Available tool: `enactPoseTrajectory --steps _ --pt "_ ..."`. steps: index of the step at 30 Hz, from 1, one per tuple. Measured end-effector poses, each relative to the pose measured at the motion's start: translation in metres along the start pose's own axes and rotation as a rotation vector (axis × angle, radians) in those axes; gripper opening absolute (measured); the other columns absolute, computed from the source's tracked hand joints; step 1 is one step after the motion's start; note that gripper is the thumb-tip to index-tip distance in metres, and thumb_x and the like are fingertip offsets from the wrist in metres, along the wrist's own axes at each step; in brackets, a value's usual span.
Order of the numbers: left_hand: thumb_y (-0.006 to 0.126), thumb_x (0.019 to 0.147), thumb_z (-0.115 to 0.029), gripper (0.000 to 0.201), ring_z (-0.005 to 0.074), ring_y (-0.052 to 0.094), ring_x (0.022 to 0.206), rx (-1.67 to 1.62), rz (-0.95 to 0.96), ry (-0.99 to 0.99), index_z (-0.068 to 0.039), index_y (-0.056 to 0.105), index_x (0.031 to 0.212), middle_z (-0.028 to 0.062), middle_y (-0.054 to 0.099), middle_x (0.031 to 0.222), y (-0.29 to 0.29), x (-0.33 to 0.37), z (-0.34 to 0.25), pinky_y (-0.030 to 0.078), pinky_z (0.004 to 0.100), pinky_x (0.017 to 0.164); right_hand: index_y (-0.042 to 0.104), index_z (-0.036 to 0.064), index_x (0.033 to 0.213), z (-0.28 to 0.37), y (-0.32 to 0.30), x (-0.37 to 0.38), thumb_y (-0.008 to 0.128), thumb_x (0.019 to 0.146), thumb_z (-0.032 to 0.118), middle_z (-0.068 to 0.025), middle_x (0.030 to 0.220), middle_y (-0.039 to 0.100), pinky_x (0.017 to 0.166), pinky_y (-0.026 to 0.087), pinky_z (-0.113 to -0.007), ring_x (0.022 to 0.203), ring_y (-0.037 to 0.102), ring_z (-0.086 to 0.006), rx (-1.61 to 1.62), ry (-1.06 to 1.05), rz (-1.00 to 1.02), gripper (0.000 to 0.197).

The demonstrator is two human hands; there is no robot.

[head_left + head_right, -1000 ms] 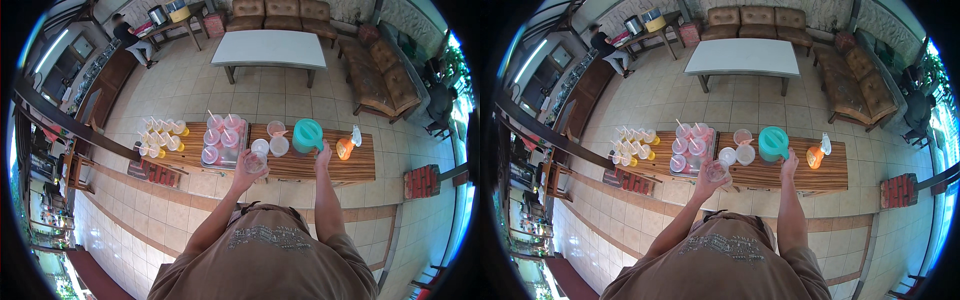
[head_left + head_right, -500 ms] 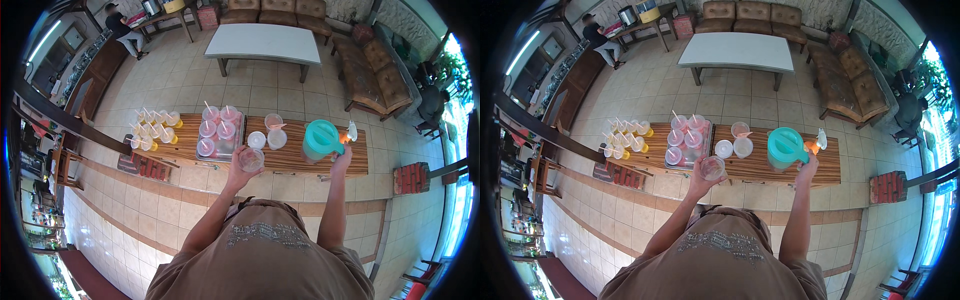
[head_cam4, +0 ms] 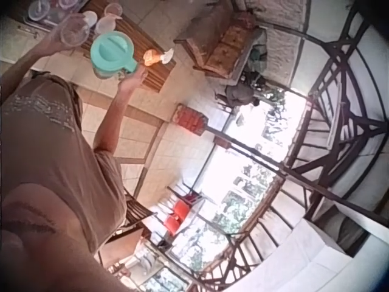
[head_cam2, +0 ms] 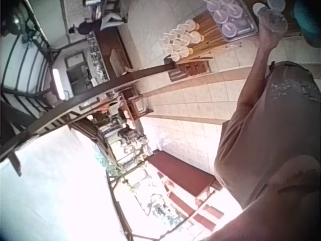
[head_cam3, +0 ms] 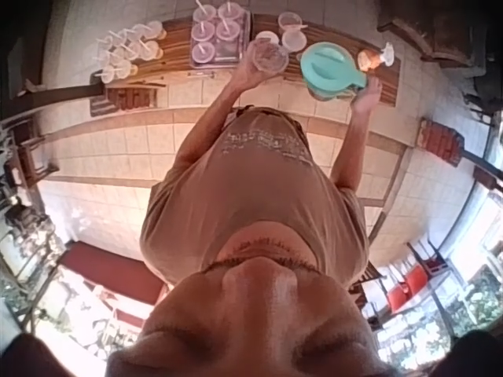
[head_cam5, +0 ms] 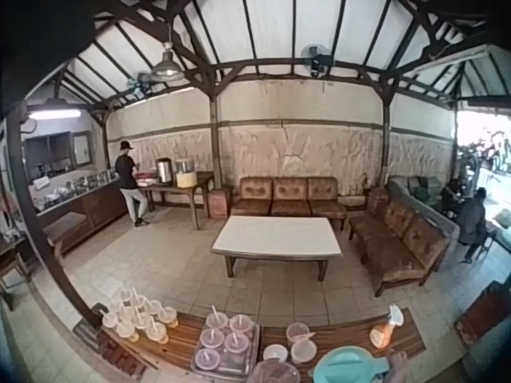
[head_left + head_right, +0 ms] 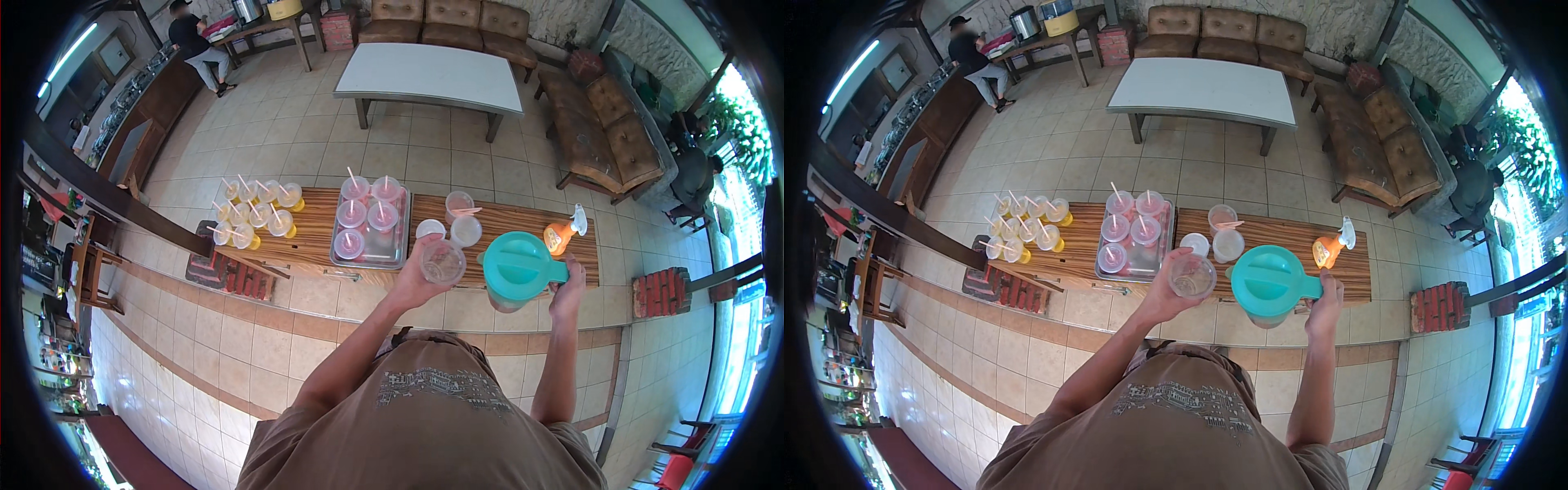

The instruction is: Preparing several cups of drinks by pouring liquid from a pitcher and adding straws.

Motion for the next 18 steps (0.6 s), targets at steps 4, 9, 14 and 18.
enactPoseTrajectory --steps 4,9,14,18 --pt "0.090 0.072 -0.003 0.095 0.0225 0.057 0.125 0.008 0.010 -0.033 -0.006 0.035 0.150 0.0102 0.058 0.129 -0.008 -0.005 -0.003 0.047 0.0390 0.109 0.052 0.0121 0.088 0.015 0.039 -0.026 0.061 0.102 0.034 0.0023 0.069 0.049 0.048 0.032 -0.026 0.053 0.042 -0.0066 -0.084 -0.004 0.014 0.027" --pt "0.089 0.073 -0.005 0.095 0.0221 0.058 0.123 0.077 -0.039 0.008 -0.006 0.036 0.151 0.0110 0.059 0.130 -0.027 -0.017 -0.008 0.047 0.0389 0.108 0.047 0.0132 0.070 0.028 0.083 -0.039 0.061 0.102 0.032 0.0043 0.062 0.044 0.047 0.030 -0.028 0.052 0.038 -0.0060 -0.127 -0.034 0.237 0.040" --pt "0.091 0.072 -0.007 0.095 0.0219 0.058 0.123 0.039 -0.100 0.020 -0.004 0.038 0.150 0.0116 0.059 0.130 -0.044 -0.026 -0.010 0.047 0.0379 0.108 0.043 0.0082 0.059 0.040 0.117 -0.047 0.058 0.104 0.033 0.0021 0.055 0.042 0.048 0.027 -0.033 0.052 0.036 -0.0079 -0.387 -0.239 0.341 0.053" --pt "0.092 0.072 -0.007 0.095 0.0218 0.058 0.124 0.046 -0.132 0.031 -0.004 0.038 0.150 0.0116 0.059 0.131 -0.054 -0.028 -0.009 0.047 0.0378 0.108 0.043 0.0056 0.057 0.048 0.133 -0.053 0.056 0.105 0.032 0.0023 0.053 0.039 0.048 0.026 -0.035 0.051 0.035 -0.0087 -0.457 -0.374 0.245 0.056"
Point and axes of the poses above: each hand's wrist, its own x-axis towards the middle knuckle, its own y-axis out of the palm, z = x × y, the point moved 6 cm from there along x, towards the middle knuckle
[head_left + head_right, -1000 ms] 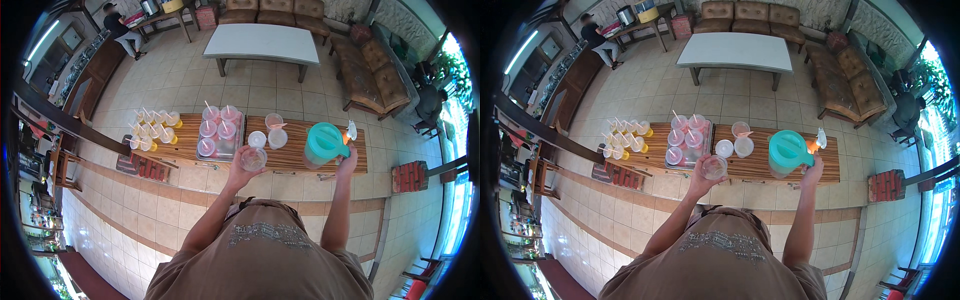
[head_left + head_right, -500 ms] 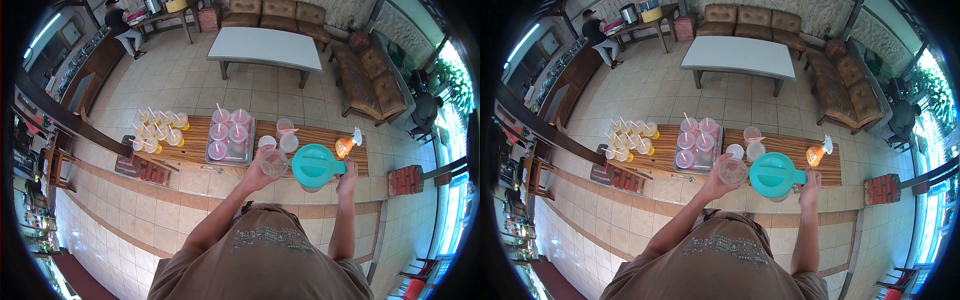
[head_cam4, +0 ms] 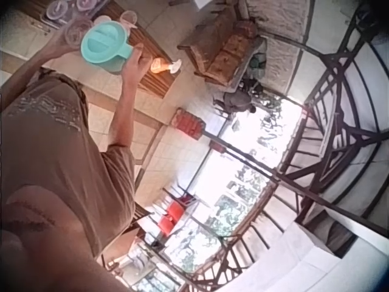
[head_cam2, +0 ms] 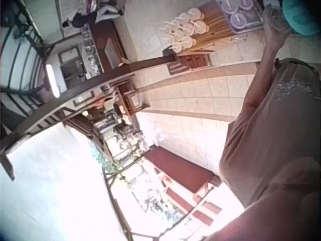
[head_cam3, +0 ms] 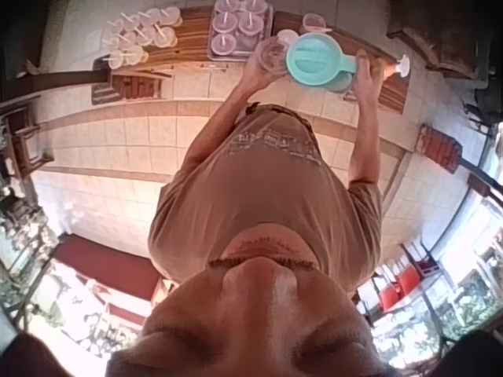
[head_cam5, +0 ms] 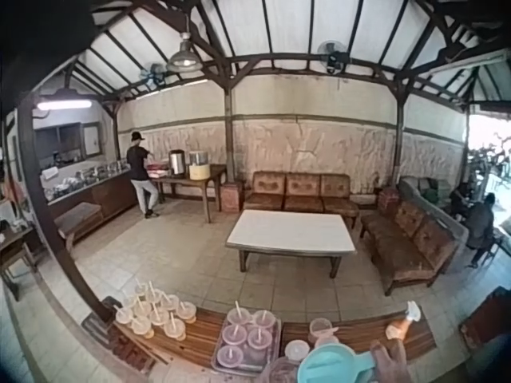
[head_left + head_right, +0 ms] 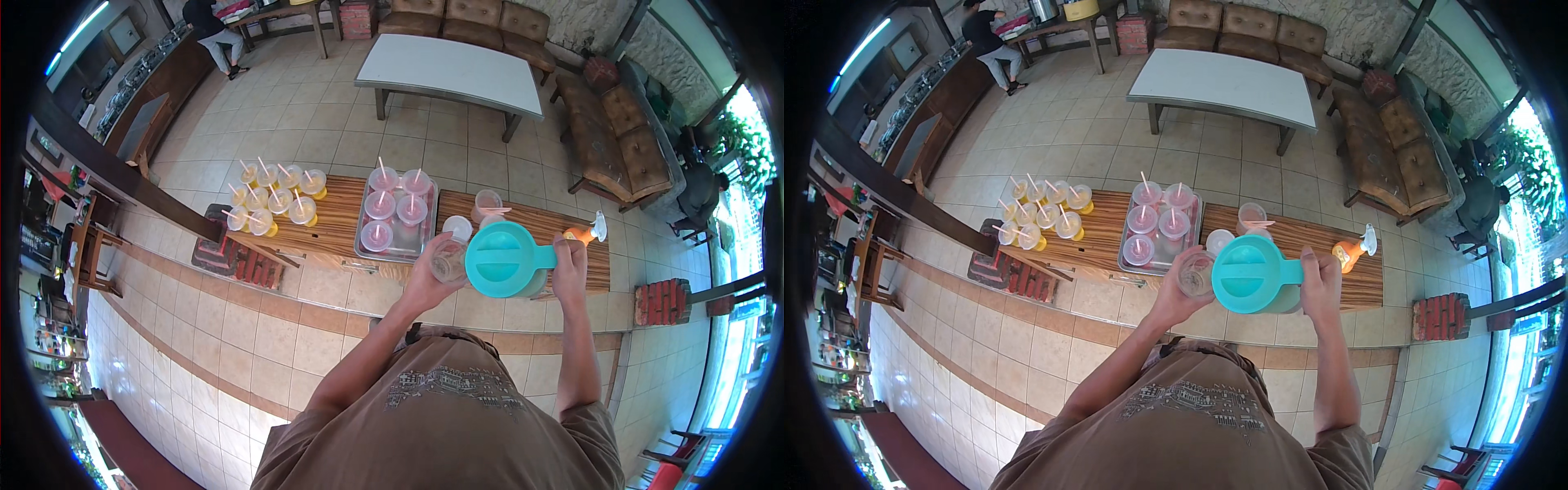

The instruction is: Preparing several cups of drinks by pouring liquid from a pitcher and adding straws.

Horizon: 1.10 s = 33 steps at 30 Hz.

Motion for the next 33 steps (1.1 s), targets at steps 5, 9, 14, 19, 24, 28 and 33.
enactPoseTrajectory --steps 5,9,14,19,24,28,33 --pt "0.092 0.071 -0.005 0.095 0.0218 0.057 0.125 -0.008 -0.018 -0.018 -0.004 0.038 0.149 0.0113 0.059 0.131 -0.008 -0.005 -0.001 0.047 0.0377 0.108 0.042 0.0024 0.058 0.026 0.018 0.003 0.055 0.105 0.031 0.0022 0.051 0.037 0.048 0.025 -0.037 0.051 0.034 -0.0087 -0.075 -0.073 0.241 0.057" --pt "0.092 0.071 -0.005 0.094 0.0218 0.057 0.124 -0.001 -0.025 -0.031 -0.004 0.038 0.149 0.0114 0.059 0.131 -0.010 -0.008 -0.003 0.048 0.0380 0.108 0.042 -0.0002 0.059 0.036 0.022 0.006 0.055 0.104 0.029 -0.0026 0.049 0.037 0.048 0.026 -0.039 0.048 0.034 -0.0118 -0.146 -0.139 0.274 0.056" --pt "0.092 0.070 -0.006 0.094 0.0224 0.057 0.124 0.024 -0.027 -0.020 -0.003 0.039 0.148 0.0118 0.059 0.131 -0.010 -0.010 -0.003 0.048 0.0386 0.108 0.044 -0.0042 0.059 0.047 0.028 0.008 0.056 0.102 0.025 -0.0145 0.048 0.038 0.048 0.028 -0.043 0.042 0.035 -0.0242 -0.268 -0.255 0.311 0.054" --pt "0.093 0.070 -0.007 0.096 0.0227 0.057 0.125 0.027 -0.021 -0.016 -0.003 0.038 0.148 0.0121 0.059 0.131 -0.009 -0.012 0.002 0.047 0.0390 0.108 0.047 -0.0036 0.058 0.060 0.031 0.005 0.058 0.100 0.024 -0.0161 0.047 0.040 0.047 0.030 -0.045 0.041 0.039 -0.0293 -0.328 -0.302 0.307 0.052" --pt "0.093 0.073 -0.014 0.093 0.0253 0.062 0.120 0.020 -0.044 0.029 -0.003 0.039 0.148 0.0151 0.063 0.127 -0.006 -0.016 0.011 0.051 0.0396 0.103 0.052 -0.0031 0.057 0.070 0.033 0.002 0.059 0.100 0.025 -0.0174 0.047 0.043 0.048 0.031 -0.046 0.041 0.043 -0.0325 -0.390 -0.307 0.319 0.051" --pt "0.092 0.074 -0.013 0.092 0.0261 0.062 0.121 0.031 -0.036 0.017 -0.003 0.039 0.148 0.0150 0.063 0.127 -0.003 -0.016 0.011 0.050 0.0407 0.104 0.054 -0.0030 0.058 0.075 0.032 -0.001 0.060 0.099 0.026 -0.0184 0.048 0.045 0.048 0.033 -0.047 0.042 0.045 -0.0350 -0.403 -0.341 0.326 0.051" --pt "0.090 0.074 -0.011 0.091 0.0276 0.062 0.121 0.048 -0.022 0.030 -0.003 0.038 0.148 0.0154 0.063 0.127 -0.001 -0.016 0.007 0.049 0.0419 0.105 0.056 -0.0035 0.058 0.080 0.033 -0.001 0.061 0.098 0.027 -0.0197 0.048 0.046 0.048 0.035 -0.047 0.044 0.048 -0.0373 -0.442 -0.347 0.333 0.050"
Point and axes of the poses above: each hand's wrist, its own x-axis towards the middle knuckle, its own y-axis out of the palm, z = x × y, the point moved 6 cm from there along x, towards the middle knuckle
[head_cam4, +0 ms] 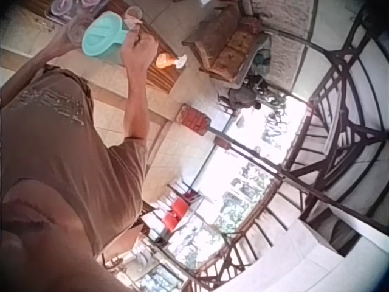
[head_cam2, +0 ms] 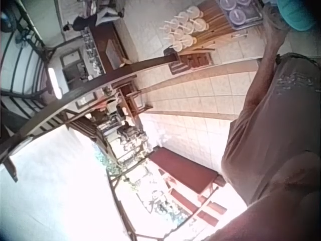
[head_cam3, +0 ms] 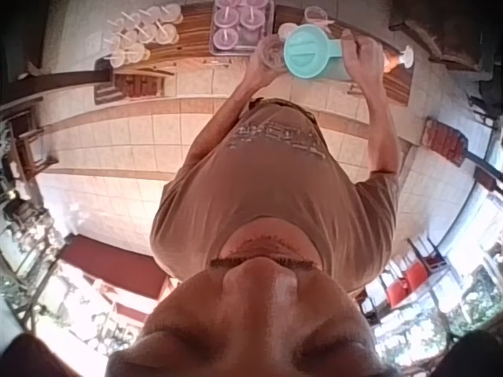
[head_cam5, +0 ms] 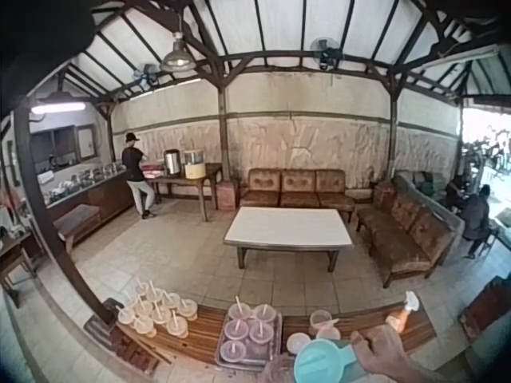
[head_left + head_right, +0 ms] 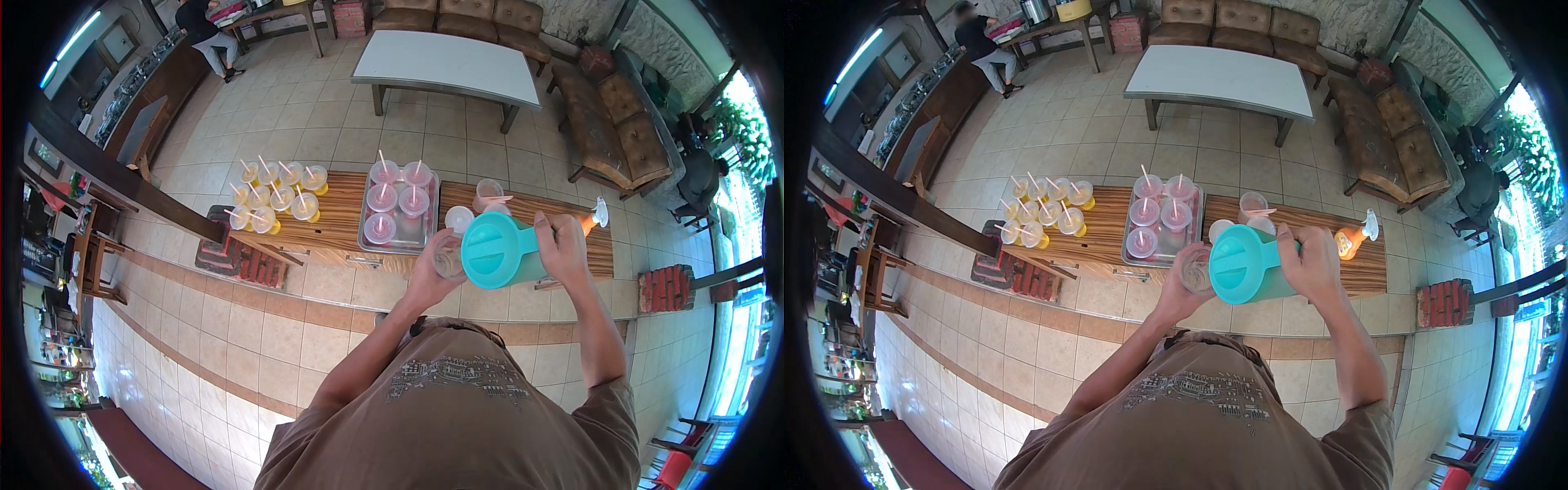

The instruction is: Preparing several cups of drinks by pouring liquid from a pitcher and adding straws.

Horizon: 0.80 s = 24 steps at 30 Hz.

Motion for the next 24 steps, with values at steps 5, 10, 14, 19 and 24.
enactPoseTrajectory --steps 5,10,14,19,24 --pt "0.090 0.074 -0.009 0.091 0.0282 0.062 0.121 -0.016 0.001 0.015 -0.004 0.037 0.148 0.0158 0.064 0.127 0.001 -0.001 -0.004 0.049 0.0423 0.105 0.058 -0.0044 0.059 0.005 -0.001 0.001 0.062 0.096 0.026 -0.0221 0.050 0.048 0.049 0.039 -0.048 0.046 0.053 -0.0403 -0.051 -0.014 0.008 0.048" --pt "0.090 0.074 -0.009 0.092 0.0283 0.061 0.123 -0.021 0.024 -0.018 -0.004 0.036 0.149 0.0163 0.062 0.129 0.002 -0.002 -0.001 0.049 0.0422 0.106 0.058 -0.0041 0.059 0.012 -0.001 0.003 0.062 0.095 0.024 -0.0219 0.049 0.048 0.048 0.039 -0.048 0.046 0.053 -0.0412 -0.068 -0.042 0.017 0.046" --pt "0.090 0.074 -0.009 0.093 0.0281 0.060 0.124 -0.028 0.033 -0.037 -0.004 0.035 0.149 0.0168 0.061 0.131 0.003 -0.002 0.001 0.048 0.0420 0.107 0.058 -0.0039 0.059 0.017 -0.001 0.004 0.063 0.094 0.023 -0.0218 0.049 0.048 0.047 0.039 -0.048 0.046 0.054 -0.0411 -0.073 -0.053 0.028 0.045" --pt "0.090 0.074 -0.009 0.093 0.0281 0.060 0.124 -0.025 0.032 -0.012 -0.004 0.036 0.149 0.0166 0.061 0.131 0.002 0.000 0.002 0.048 0.0420 0.107 0.058 -0.0036 0.059 0.018 0.000 0.007 0.062 0.094 0.023 -0.0222 0.050 0.049 0.047 0.040 -0.047 0.046 0.054 -0.0417 -0.095 -0.069 0.021 0.045" --pt "0.090 0.074 -0.010 0.093 0.0279 0.061 0.123 -0.049 0.025 -0.025 -0.004 0.036 0.149 0.0158 0.062 0.130 0.002 0.000 0.001 0.048 0.0420 0.107 0.057 -0.0035 0.058 0.023 0.000 0.009 0.062 0.094 0.023 -0.0225 0.050 0.049 0.048 0.040 -0.048 0.047 0.054 -0.0421 -0.111 -0.065 0.030 0.045"
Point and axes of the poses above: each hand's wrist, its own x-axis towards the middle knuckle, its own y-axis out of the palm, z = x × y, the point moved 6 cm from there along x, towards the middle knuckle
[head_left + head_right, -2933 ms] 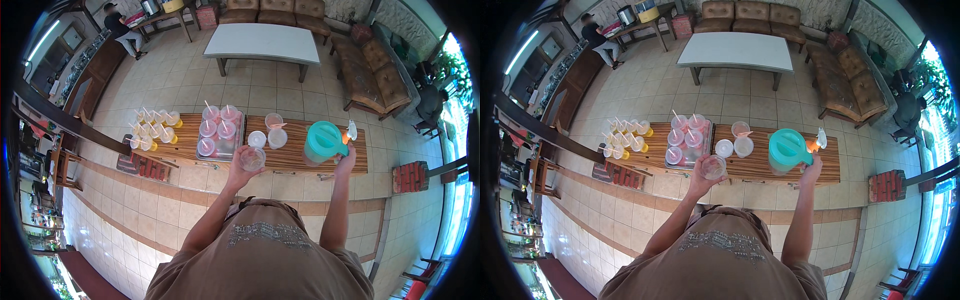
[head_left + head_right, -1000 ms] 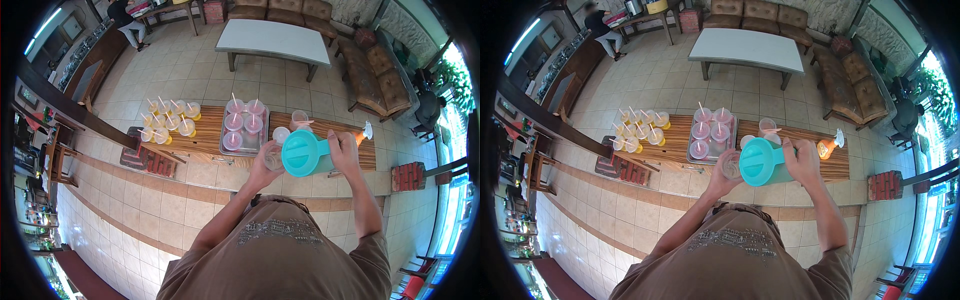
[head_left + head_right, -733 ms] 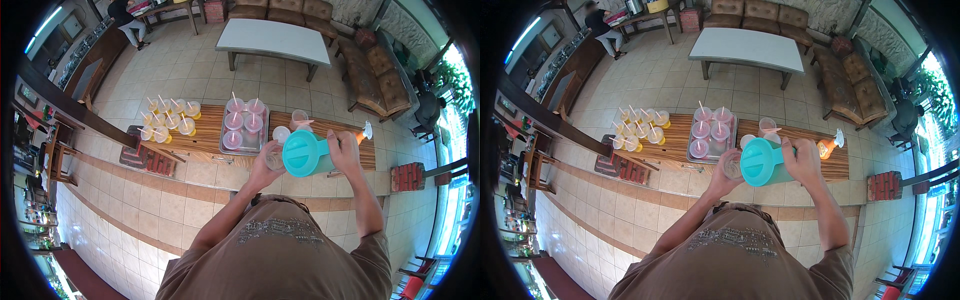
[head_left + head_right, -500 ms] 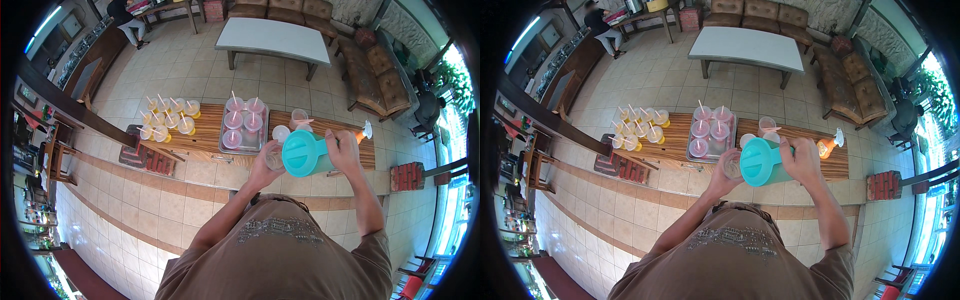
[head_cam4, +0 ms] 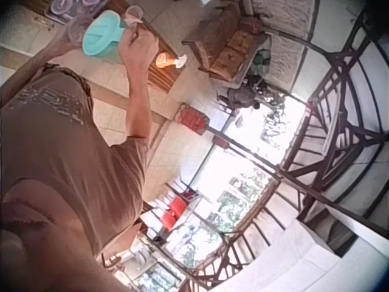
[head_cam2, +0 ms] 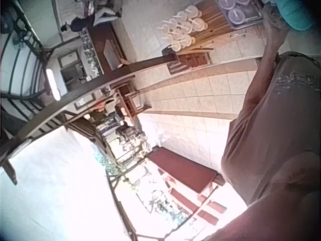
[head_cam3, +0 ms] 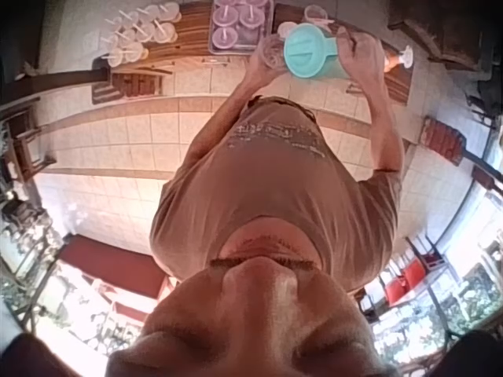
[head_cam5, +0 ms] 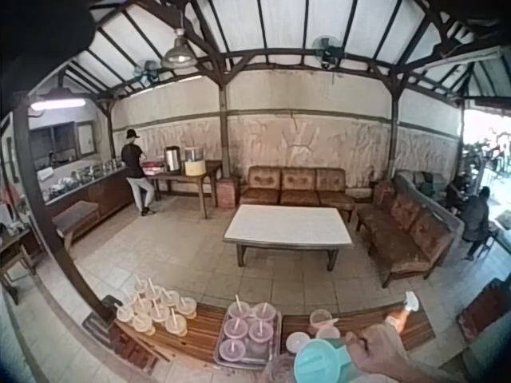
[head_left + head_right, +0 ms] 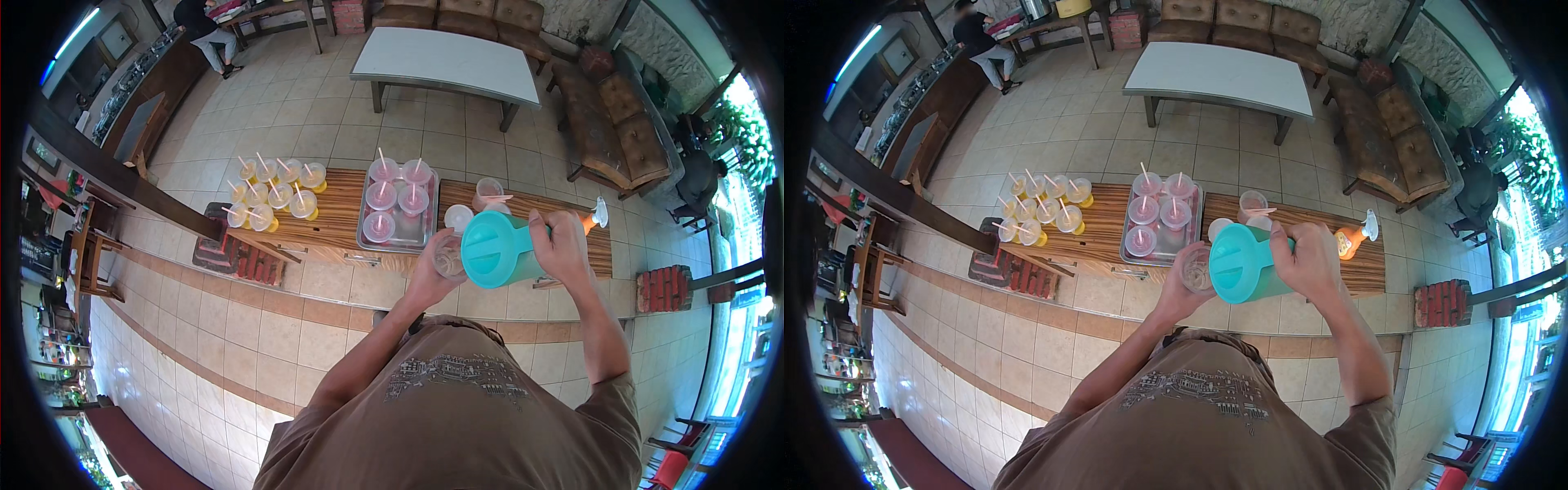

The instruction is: Preparing several cups of drinks by pouring liquid from a pitcher and adding straws.

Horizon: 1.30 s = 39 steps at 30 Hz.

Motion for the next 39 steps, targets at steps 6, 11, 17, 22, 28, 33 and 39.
enactPoseTrajectory --steps 6,11,17,22,28,33,39 --pt "0.091 0.073 -0.012 0.093 0.0271 0.061 0.122 0.006 -0.024 0.002 -0.004 0.037 0.149 0.0150 0.063 0.129 -0.002 0.000 0.009 0.049 0.0420 0.106 0.056 -0.0038 0.057 0.003 0.000 0.004 0.062 0.094 0.023 -0.0230 0.051 0.048 0.048 0.039 -0.048 0.047 0.053 -0.0423 0.028 -0.029 0.006 0.045" --pt "0.092 0.073 -0.013 0.091 0.0259 0.061 0.121 -0.033 -0.037 -0.029 -0.003 0.040 0.148 0.0142 0.063 0.127 -0.004 0.000 0.008 0.049 0.0415 0.105 0.055 -0.0045 0.057 0.002 -0.002 0.005 0.062 0.093 0.022 -0.0233 0.051 0.048 0.047 0.039 -0.048 0.046 0.052 -0.0420 0.040 -0.019 -0.012 0.045" --pt "0.092 0.073 -0.013 0.091 0.0248 0.061 0.121 -0.060 -0.038 -0.022 -0.004 0.041 0.148 0.0133 0.064 0.127 -0.004 -0.002 0.007 0.050 0.0401 0.105 0.054 -0.0049 0.057 0.005 -0.005 0.004 0.062 0.093 0.021 -0.0233 0.051 0.048 0.047 0.039 -0.048 0.046 0.052 -0.0420 -0.004 -0.081 -0.055 0.045" --pt "0.092 0.074 -0.013 0.094 0.0231 0.062 0.121 -0.110 -0.016 -0.018 -0.005 0.039 0.151 0.0123 0.064 0.130 -0.003 -0.001 0.007 0.050 0.0389 0.105 0.055 -0.0050 0.058 0.007 -0.008 0.006 0.062 0.093 0.022 -0.0237 0.051 0.048 0.048 0.040 -0.048 0.047 0.053 -0.0423 0.011 -0.043 -0.020 0.045" --pt "0.091 0.075 -0.012 0.093 0.0215 0.061 0.122 -0.189 -0.004 -0.074 -0.006 0.038 0.152 0.0102 0.063 0.132 0.000 -0.003 0.011 0.050 0.0380 0.104 0.056 -0.0051 0.059 0.006 -0.010 0.005 0.062 0.093 0.022 -0.0242 0.052 0.049 0.050 0.042 -0.048 0.048 0.054 -0.0431 0.001 -0.043 -0.017 0.044" --pt "0.090 0.076 -0.011 0.090 0.0213 0.060 0.123 -0.174 0.006 -0.077 -0.005 0.040 0.151 0.0099 0.062 0.134 0.003 -0.002 0.007 0.050 0.0381 0.104 0.057 -0.0050 0.059 0.010 -0.014 0.005 0.062 0.093 0.022 -0.0245 0.052 0.050 0.050 0.042 -0.048 0.049 0.055 -0.0436 -0.024 -0.070 -0.039 0.043" --pt "0.090 0.076 -0.012 0.082 0.0208 0.060 0.123 -0.175 0.000 -0.073 -0.003 0.045 0.144 0.0103 0.062 0.133 0.003 0.000 0.007 0.050 0.0374 0.104 0.057 -0.0043 0.059 0.009 -0.012 0.005 0.062 0.093 0.023 -0.0238 0.052 0.050 0.049 0.041 -0.048 0.048 0.055 -0.0425 -0.012 -0.032 -0.003 0.044"
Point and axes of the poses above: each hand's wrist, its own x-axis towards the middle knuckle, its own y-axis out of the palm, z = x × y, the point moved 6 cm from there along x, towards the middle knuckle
